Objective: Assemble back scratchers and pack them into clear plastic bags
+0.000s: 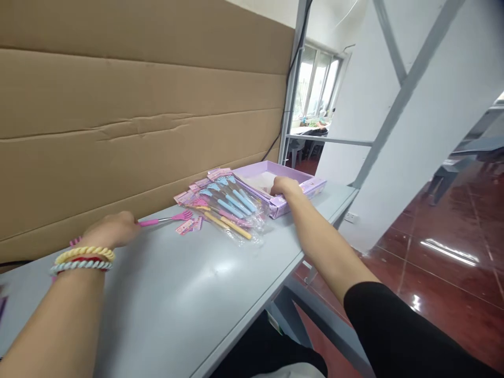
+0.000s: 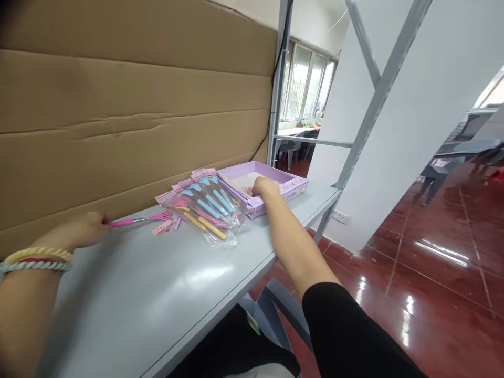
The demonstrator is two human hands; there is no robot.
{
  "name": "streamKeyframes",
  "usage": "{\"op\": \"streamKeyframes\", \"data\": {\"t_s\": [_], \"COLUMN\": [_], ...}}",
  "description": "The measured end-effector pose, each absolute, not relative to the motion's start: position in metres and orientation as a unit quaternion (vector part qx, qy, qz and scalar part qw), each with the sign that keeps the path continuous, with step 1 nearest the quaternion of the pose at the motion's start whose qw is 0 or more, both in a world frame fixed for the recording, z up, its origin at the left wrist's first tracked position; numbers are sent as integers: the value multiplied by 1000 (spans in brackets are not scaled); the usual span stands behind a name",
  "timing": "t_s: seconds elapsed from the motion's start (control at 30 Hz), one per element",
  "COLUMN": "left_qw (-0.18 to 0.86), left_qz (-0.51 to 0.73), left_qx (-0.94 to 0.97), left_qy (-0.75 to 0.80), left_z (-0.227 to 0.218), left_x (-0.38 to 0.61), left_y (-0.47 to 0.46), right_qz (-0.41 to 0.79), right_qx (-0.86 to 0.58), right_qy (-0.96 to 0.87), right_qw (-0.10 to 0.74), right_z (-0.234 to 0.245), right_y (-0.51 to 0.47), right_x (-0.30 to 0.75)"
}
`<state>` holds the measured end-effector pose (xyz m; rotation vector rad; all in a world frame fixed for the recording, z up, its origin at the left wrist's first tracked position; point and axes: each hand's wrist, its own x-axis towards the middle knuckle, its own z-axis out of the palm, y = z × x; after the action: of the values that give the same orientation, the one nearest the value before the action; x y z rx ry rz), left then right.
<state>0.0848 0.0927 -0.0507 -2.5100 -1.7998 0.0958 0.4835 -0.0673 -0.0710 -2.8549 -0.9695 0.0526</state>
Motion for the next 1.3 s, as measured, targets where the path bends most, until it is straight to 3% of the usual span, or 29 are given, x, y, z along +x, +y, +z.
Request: {"op": "streamKeyframes", "data": {"t_s": [0.1,0.4,0.97,1.3], "left_qw": [-10,-15,-48,-54], "left_qz": [71,29,39,11], "left_qx": [-804,-796,-791,-782], "left_qy": [-591,-605,-609,-621], "left_z": [-54,-71,-80,-83], "left_x": [81,73,78,81], "left_y": [66,5,1,-6], "right_qz": [-18,-95,-36,-21], "right_qx": [-942,-911,-886,-889], "right_qy": [-323,-344,-402,-420], "right_qw": [87,206,229,183], "right_z": [-71,-78,-72,-75], "right_y": [-72,-76,-77,-70], "right_x": [479,491,492,499]}}
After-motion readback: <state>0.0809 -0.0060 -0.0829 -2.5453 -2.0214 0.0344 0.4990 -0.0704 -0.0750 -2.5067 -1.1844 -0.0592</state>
